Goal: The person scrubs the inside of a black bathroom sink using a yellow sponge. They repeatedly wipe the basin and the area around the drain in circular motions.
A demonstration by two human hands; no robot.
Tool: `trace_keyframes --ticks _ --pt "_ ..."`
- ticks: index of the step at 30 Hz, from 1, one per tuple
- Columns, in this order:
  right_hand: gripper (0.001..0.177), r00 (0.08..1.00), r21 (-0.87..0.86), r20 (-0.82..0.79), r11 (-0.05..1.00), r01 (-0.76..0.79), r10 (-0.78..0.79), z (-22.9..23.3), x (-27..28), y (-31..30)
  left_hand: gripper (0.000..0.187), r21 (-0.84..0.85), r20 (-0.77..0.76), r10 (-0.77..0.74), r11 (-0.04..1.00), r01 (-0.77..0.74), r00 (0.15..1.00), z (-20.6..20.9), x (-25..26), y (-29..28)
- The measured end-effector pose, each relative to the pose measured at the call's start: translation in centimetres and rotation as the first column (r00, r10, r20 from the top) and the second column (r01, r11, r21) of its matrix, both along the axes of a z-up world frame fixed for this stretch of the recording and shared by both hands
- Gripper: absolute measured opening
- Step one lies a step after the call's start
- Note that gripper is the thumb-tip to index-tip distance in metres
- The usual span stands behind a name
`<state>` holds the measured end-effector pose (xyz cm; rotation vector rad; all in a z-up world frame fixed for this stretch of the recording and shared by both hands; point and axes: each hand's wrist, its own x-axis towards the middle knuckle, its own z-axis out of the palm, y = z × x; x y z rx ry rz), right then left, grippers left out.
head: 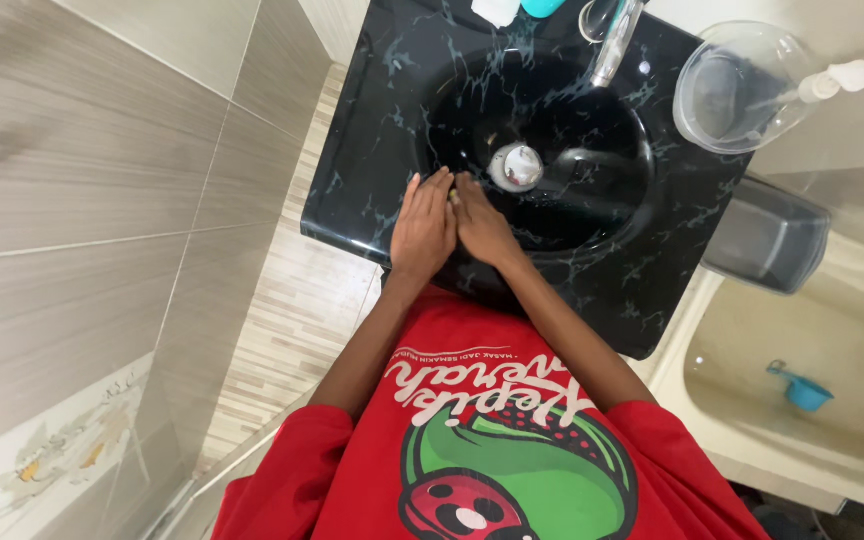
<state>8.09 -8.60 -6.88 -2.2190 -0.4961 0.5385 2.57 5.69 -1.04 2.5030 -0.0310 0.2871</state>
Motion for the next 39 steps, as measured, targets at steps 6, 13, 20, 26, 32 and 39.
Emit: trace_keyframes --ticks 6,13,20,26,32,39 --pt "0.045 0.971 -0.099 0.202 0.989 -0.107 0.125 7.2 -3.9 -6.7 0.035 0.042 -0.005 0.005 0.999 -0.004 1.000 0.6 -0.1 -0.3" --pt "0.042 0.907 -0.454 0.387 0.890 0.032 0.165 5.9 -0.9 -15.7 0.025 0.131 -0.009 0.021 0.991 -0.019 1.000 1.1 -0.1 -1.0" --pt "0.052 0.976 -0.631 0.072 0.767 -0.114 0.205 0.1 0.6 -9.4 0.025 0.179 -0.003 0.003 0.984 -0.003 1.000 0.8 0.0 -1.2" --pt "0.049 0.977 -0.152 0.204 0.988 -0.030 0.061 4.3 -3.5 -8.4 0.025 0.173 0.023 0.001 0.985 -0.005 1.000 0.4 -0.1 -1.1" --pt "0.055 0.929 -0.640 0.328 0.763 0.086 0.170 2.9 0.6 -14.3 0.024 0.157 0.014 -0.015 0.987 0.013 1.000 -0.1 0.0 -0.7" --pt "0.063 0.990 -0.623 0.126 0.782 0.026 0.067 -2.0 1.3 -10.2 0.025 0.140 0.019 -0.071 0.988 0.068 0.997 -0.6 -0.1 0.1"
